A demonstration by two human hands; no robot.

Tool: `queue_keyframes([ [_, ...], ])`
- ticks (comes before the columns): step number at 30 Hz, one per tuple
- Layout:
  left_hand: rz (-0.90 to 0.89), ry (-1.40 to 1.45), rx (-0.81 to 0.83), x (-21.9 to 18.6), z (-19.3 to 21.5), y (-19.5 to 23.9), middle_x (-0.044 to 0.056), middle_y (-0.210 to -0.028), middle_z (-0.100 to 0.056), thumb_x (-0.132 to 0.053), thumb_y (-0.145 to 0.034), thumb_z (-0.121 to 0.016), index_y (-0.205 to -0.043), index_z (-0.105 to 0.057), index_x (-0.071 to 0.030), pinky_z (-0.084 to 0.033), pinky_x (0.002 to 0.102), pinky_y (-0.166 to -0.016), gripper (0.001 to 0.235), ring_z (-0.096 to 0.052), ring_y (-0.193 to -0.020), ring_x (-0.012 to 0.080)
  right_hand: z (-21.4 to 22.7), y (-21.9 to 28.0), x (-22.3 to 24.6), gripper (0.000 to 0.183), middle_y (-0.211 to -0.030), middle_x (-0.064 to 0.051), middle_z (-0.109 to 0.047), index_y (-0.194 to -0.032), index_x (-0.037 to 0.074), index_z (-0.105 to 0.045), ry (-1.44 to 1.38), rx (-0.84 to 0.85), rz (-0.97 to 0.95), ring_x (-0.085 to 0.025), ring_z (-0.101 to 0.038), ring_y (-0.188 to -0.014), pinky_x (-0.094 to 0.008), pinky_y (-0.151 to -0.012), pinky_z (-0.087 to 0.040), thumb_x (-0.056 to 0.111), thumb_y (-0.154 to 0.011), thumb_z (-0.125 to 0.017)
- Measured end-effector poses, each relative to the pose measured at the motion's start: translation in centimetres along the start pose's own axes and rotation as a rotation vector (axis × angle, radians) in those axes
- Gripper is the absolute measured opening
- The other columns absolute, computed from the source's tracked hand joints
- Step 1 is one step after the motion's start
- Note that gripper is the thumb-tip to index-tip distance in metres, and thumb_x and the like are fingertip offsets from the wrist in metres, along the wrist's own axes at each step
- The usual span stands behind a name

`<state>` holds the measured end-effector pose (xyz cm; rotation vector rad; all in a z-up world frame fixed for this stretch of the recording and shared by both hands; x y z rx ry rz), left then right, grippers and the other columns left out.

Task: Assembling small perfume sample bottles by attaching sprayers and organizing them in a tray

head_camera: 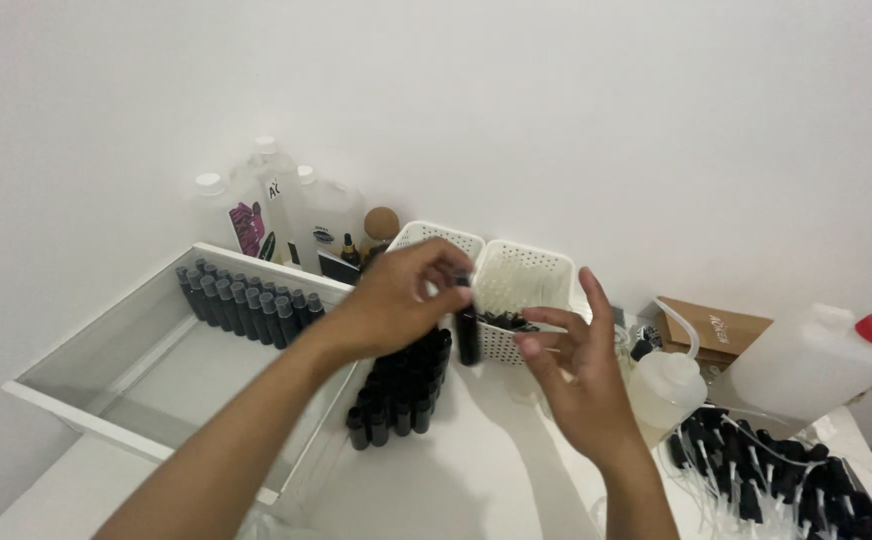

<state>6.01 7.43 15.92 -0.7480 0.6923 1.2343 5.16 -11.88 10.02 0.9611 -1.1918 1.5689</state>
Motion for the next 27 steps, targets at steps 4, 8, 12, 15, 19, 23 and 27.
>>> queue_keyframes([
  [4,0.141,-0.236,-0.112,6.9,5.8,1.4,0.001,-0.11,-0.069,-0.023,-0.097,-0.066,-0.119,-0.065,-0.016,-0.057,0.026,-0.087,0.024,-0.064,-0.097,0.0144,2.0,-0.1,0.0,0.061,-0.119,-0.012,-0.073,-0.151,0.012,-0.041,-0.066,-0.011,0.115,-0.024,-0.077,-0.103,-0.036,-0.097,-0.056,0.02,-0.093,-0.061],
  [8,0.036,-0.401,-0.221,15.4,8.6,1.2,0.005,-0.096,-0.067,-0.013,-0.091,-0.067,-0.102,-0.068,-0.012,-0.049,0.037,-0.077,0.011,-0.063,-0.086,0.0212,2.5,-0.3,-0.6,0.047,-0.116,-0.009,-0.074,-0.14,0.012,-0.056,-0.022,-0.029,0.066,-0.02,-0.076,-0.101,-0.033,-0.094,-0.057,0.02,-0.095,-0.061],
  [12,0.128,-0.463,-0.197,21.6,8.2,1.4,0.009,-0.102,-0.064,-0.007,-0.091,-0.065,-0.106,-0.071,-0.009,-0.048,0.038,-0.082,0.016,-0.062,-0.094,0.0259,1.6,0.0,-0.1,0.043,-0.113,-0.008,-0.076,-0.135,0.012,-0.062,0.017,-0.025,0.024,-0.019,-0.076,-0.101,-0.031,-0.096,-0.058,0.021,-0.094,-0.062],
  [15,0.185,-0.525,-0.165,24.5,7.4,0.6,0.01,-0.114,-0.064,-0.011,-0.093,-0.063,-0.116,-0.069,-0.009,-0.049,0.042,-0.091,0.024,-0.061,-0.112,0.0291,1.0,-0.2,-0.6,0.042,-0.112,-0.009,-0.076,-0.135,0.01,-0.062,0.03,0.012,0.108,-0.018,-0.078,-0.097,-0.03,-0.095,-0.059,0.021,-0.094,-0.062],
  [19,0.221,-0.578,-0.141,25.8,6.5,0.3,0.01,-0.121,-0.062,-0.007,-0.094,-0.059,-0.125,-0.066,-0.01,-0.051,0.045,-0.084,0.032,-0.06,-0.114,0.0299,1.0,-0.3,-0.7,0.042,-0.112,-0.009,-0.077,-0.134,0.01,-0.062,0.056,0.012,0.086,-0.018,-0.077,-0.099,-0.03,-0.095,-0.059,0.021,-0.094,-0.063],
  [23,0.282,-0.622,-0.159,25.7,6.3,0.3,0.012,-0.118,-0.061,-0.007,-0.092,-0.054,-0.121,-0.065,-0.01,-0.051,0.051,-0.073,0.03,-0.063,-0.103,0.0369,1.1,-0.4,-0.9,0.041,-0.112,-0.008,-0.077,-0.134,0.012,-0.062,0.092,0.011,0.075,-0.017,-0.078,-0.1,-0.03,-0.094,-0.058,0.023,-0.094,-0.062],
  [27,0.319,-0.668,-0.146,24.6,6.4,0.3,0.016,-0.124,-0.062,-0.003,-0.092,-0.052,-0.132,-0.059,-0.009,-0.055,0.053,-0.073,0.041,-0.065,-0.102,0.0402,1.2,-0.5,-1.2,0.042,-0.113,-0.009,-0.077,-0.135,0.012,-0.062,0.069,0.008,0.043,-0.017,-0.077,-0.101,-0.03,-0.096,-0.058,0.022,-0.094,-0.062],
])
Point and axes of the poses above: each hand's wrist, its own y-axis away from the middle knuckle, its own z-axis out of the back of the hand, x = y × z, the point moved 10 cm from there along -y, towards the middle knuckle
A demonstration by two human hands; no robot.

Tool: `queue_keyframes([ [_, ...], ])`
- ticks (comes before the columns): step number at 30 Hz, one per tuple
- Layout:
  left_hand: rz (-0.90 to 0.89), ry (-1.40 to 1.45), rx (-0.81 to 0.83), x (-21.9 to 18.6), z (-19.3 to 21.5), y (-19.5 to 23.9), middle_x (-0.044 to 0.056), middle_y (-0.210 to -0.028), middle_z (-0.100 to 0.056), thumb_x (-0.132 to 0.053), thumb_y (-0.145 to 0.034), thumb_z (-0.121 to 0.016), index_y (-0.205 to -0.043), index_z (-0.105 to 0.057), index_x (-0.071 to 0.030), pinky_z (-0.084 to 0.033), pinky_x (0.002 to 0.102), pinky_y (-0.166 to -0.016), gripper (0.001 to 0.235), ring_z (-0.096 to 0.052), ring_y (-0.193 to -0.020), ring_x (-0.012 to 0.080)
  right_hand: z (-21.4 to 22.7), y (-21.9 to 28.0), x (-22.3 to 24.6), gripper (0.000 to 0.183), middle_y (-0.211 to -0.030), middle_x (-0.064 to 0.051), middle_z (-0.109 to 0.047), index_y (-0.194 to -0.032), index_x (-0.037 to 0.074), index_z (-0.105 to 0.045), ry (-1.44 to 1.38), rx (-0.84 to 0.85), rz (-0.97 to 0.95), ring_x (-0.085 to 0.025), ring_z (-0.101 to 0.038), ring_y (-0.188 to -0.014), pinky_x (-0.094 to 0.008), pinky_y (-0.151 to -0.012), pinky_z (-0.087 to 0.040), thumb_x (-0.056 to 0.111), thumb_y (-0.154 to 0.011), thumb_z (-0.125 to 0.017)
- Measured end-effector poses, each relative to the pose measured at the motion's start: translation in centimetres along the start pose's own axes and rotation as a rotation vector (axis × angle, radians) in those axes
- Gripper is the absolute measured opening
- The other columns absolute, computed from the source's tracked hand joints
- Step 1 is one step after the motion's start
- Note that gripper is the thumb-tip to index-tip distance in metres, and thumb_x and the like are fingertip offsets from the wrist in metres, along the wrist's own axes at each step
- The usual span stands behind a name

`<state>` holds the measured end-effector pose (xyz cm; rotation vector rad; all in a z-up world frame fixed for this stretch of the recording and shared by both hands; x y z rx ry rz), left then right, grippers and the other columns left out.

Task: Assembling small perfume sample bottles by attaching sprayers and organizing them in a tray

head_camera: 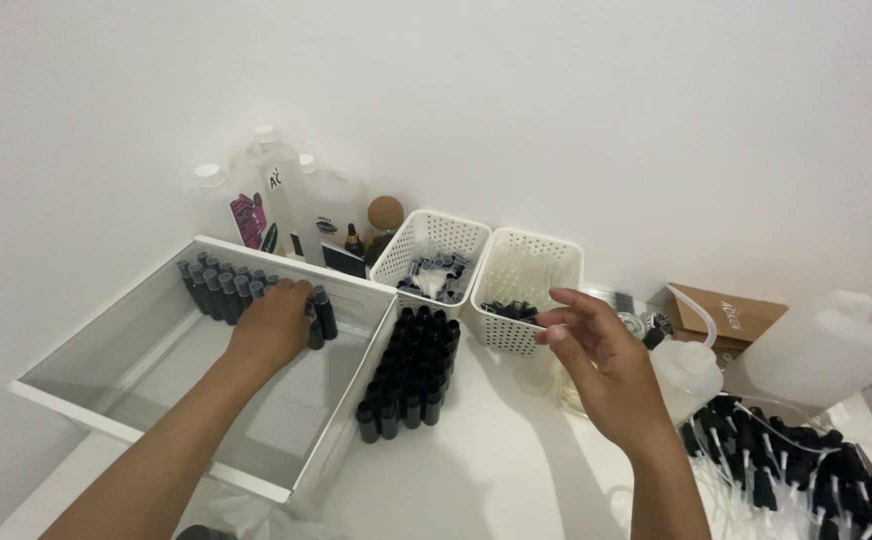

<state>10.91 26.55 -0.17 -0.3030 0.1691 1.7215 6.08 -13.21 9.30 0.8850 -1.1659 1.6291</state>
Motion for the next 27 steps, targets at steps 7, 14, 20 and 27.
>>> queue_keyframes([
  [7,0.014,0.01,-0.05,0.5,0.3,-0.5,0.016,-0.109,-0.061,-0.005,-0.092,-0.048,-0.108,-0.061,-0.006,-0.048,0.054,-0.066,0.021,-0.064,-0.088,0.0432,0.4,-0.1,-0.4,0.041,-0.112,-0.008,-0.077,-0.135,0.012,-0.062,-0.029,-0.008,0.005,-0.018,-0.077,-0.099,-0.031,-0.094,-0.057,0.02,-0.094,-0.062],
  [14,-0.075,-0.087,-0.098,-4.5,4.6,3.3,0.016,-0.12,-0.063,-0.018,-0.095,-0.06,-0.121,-0.066,-0.008,-0.063,0.046,-0.075,0.028,-0.073,-0.1,0.0381,1.6,-0.1,-0.5,0.043,-0.108,-0.016,-0.074,-0.139,0.006,-0.061,-0.094,-0.028,0.109,-0.027,-0.074,-0.097,-0.042,-0.091,-0.059,0.013,-0.096,-0.064],
  [20,-0.261,0.065,-0.106,-14.1,5.9,9.4,0.013,-0.115,-0.065,-0.023,-0.095,-0.061,-0.121,-0.065,-0.011,-0.06,0.05,-0.085,0.029,-0.07,-0.106,0.0391,4.1,0.0,-0.6,0.044,-0.111,-0.016,-0.071,-0.142,0.005,-0.058,-0.063,-0.088,0.114,-0.025,-0.072,-0.097,-0.038,-0.087,-0.058,0.011,-0.098,-0.062],
  [27,-0.38,0.316,0.3,-23.9,-9.1,12.6,0.014,-0.126,-0.06,-0.024,-0.103,-0.047,-0.133,-0.055,-0.006,-0.054,0.041,-0.095,0.036,-0.061,-0.118,0.0289,8.1,2.3,2.0,0.042,-0.111,-0.018,-0.069,-0.141,0.002,-0.057,0.111,-0.265,0.157,-0.024,-0.069,-0.09,-0.032,-0.074,-0.054,0.008,-0.1,-0.062],
])
Point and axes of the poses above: each hand's wrist, its own y-axis away from the middle knuckle, its own z-axis out of the back of the hand, x = y × z, the point moved 10 cm from there along -y, towards the middle knuckle
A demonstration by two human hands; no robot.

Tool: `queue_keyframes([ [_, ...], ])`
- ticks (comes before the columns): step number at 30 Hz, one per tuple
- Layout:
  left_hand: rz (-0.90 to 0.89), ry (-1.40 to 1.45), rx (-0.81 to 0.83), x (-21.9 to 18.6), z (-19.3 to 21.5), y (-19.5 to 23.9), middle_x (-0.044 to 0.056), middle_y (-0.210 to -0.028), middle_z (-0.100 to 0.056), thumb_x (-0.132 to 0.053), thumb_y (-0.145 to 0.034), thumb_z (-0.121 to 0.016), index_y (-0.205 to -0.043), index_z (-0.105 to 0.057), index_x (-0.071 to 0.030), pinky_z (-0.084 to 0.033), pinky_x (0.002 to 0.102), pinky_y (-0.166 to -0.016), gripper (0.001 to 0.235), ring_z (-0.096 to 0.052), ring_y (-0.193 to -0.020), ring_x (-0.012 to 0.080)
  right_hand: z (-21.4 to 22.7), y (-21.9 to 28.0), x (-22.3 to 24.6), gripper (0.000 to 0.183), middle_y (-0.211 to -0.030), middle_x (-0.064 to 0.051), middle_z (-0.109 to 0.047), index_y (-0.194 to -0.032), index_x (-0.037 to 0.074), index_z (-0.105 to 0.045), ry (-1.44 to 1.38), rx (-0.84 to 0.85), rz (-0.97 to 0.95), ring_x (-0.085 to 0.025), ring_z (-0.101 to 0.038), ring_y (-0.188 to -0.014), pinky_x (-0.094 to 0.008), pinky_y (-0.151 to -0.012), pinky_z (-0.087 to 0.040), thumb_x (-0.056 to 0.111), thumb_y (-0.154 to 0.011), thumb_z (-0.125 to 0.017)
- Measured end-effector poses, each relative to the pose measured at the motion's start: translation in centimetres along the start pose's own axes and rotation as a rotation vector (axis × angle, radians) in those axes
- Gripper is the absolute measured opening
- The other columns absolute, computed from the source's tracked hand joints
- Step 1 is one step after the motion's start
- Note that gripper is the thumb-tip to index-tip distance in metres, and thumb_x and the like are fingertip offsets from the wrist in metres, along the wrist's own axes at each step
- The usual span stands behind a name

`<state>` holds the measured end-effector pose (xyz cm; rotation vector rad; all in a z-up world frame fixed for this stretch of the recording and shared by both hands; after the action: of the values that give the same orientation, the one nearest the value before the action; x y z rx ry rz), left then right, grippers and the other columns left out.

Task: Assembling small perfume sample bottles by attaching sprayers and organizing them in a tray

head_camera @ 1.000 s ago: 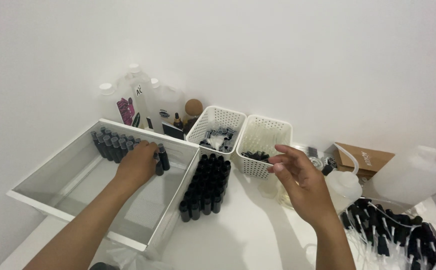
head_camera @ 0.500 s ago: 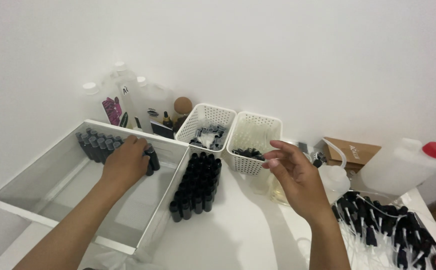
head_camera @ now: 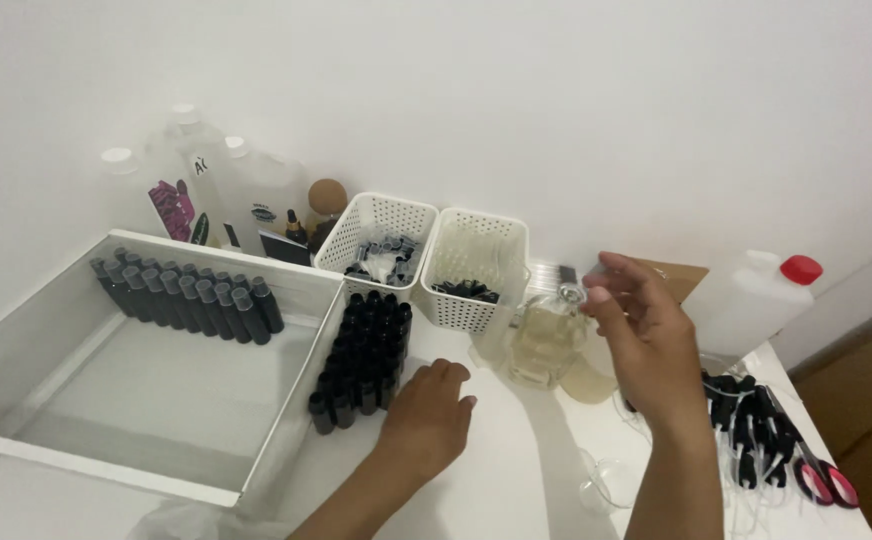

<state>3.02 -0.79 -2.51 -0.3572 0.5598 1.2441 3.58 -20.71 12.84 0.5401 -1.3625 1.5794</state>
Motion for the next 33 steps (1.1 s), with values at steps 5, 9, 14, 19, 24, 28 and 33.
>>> queue_keyframes([
  [5,0.036,0.1,-0.061,1.1,-3.4,-5.5,0.023,-0.136,-0.055,-0.02,-0.101,-0.053,-0.142,-0.046,0.003,-0.045,0.044,-0.103,0.048,-0.054,-0.128,0.0346,2.4,1.6,1.7,0.041,-0.111,-0.023,-0.068,-0.142,-0.002,-0.056,0.08,-0.045,0.012,-0.03,-0.069,-0.091,-0.036,-0.075,-0.054,0.006,-0.101,-0.06],
  [9,0.0,0.111,-0.236,1.8,-3.4,-8.3,0.016,-0.124,-0.059,-0.025,-0.096,-0.066,-0.134,-0.056,-0.003,-0.04,0.047,-0.096,0.045,-0.054,-0.118,0.0336,3.0,1.9,-0.1,0.042,-0.113,-0.025,-0.071,-0.139,0.0,-0.06,0.211,0.005,-0.102,-0.035,-0.072,-0.096,-0.042,-0.079,-0.057,0.01,-0.098,-0.064],
  [14,-0.003,0.066,-0.229,3.1,-4.5,-8.9,0.013,-0.119,-0.059,-0.023,-0.096,-0.066,-0.125,-0.063,-0.004,-0.039,0.046,-0.097,0.034,-0.052,-0.117,0.0322,1.6,1.3,-1.2,0.045,-0.123,-0.015,-0.073,-0.138,0.013,-0.064,0.486,0.139,-0.287,-0.034,-0.074,-0.107,-0.044,-0.088,-0.06,0.025,-0.095,-0.069],
  [19,-0.017,0.039,-0.17,3.1,-4.3,-6.3,0.013,-0.116,-0.058,-0.024,-0.099,-0.062,-0.125,-0.062,-0.004,-0.04,0.045,-0.096,0.033,-0.053,-0.116,0.0312,-1.0,1.3,-2.7,0.059,-0.141,-0.019,-0.061,-0.148,0.008,-0.053,0.649,0.224,-0.383,-0.034,-0.073,-0.111,-0.046,-0.086,-0.064,0.027,-0.094,-0.07],
  [24,-0.074,0.052,-0.23,3.6,-4.6,-5.6,0.011,-0.11,-0.057,-0.028,-0.098,-0.061,-0.125,-0.062,-0.003,-0.041,0.044,-0.093,0.036,-0.055,-0.111,0.0306,-3.5,1.4,-6.0,0.096,-0.154,-0.022,-0.047,-0.162,0.005,-0.023,0.809,0.39,-0.482,-0.038,-0.055,-0.137,-0.054,-0.116,-0.042,0.032,-0.088,-0.078],
  [28,-0.117,0.027,-0.247,3.2,-3.9,-5.1,0.011,-0.107,-0.058,-0.027,-0.098,-0.061,-0.127,-0.062,-0.003,-0.042,0.044,-0.092,0.037,-0.056,-0.109,0.0297,-4.1,1.1,-5.4,0.097,-0.103,-0.012,-0.077,-0.161,0.01,-0.03,0.793,0.379,-0.54,-0.022,-0.08,-0.073,-0.042,-0.095,-0.058,0.029,-0.083,-0.084],
  [33,-0.101,0.104,-0.261,3.8,-3.9,-5.2,0.009,-0.109,-0.055,-0.027,-0.094,-0.062,-0.128,-0.064,-0.005,-0.041,0.041,-0.089,0.041,-0.054,-0.107,0.0277,-4.1,1.0,-4.8,0.077,-0.105,-0.015,-0.075,-0.147,0.002,-0.049,0.773,0.334,-0.573,-0.019,-0.078,-0.064,-0.032,-0.07,-0.063,0.023,-0.082,-0.085],
])
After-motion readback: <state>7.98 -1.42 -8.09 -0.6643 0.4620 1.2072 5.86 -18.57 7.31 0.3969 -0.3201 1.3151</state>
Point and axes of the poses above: each hand's wrist, its own y-axis away from the middle knuckle, its own z-axis out of the back of the hand, x = y × z, the point moved 10 cm from there along -y, towards the middle knuckle
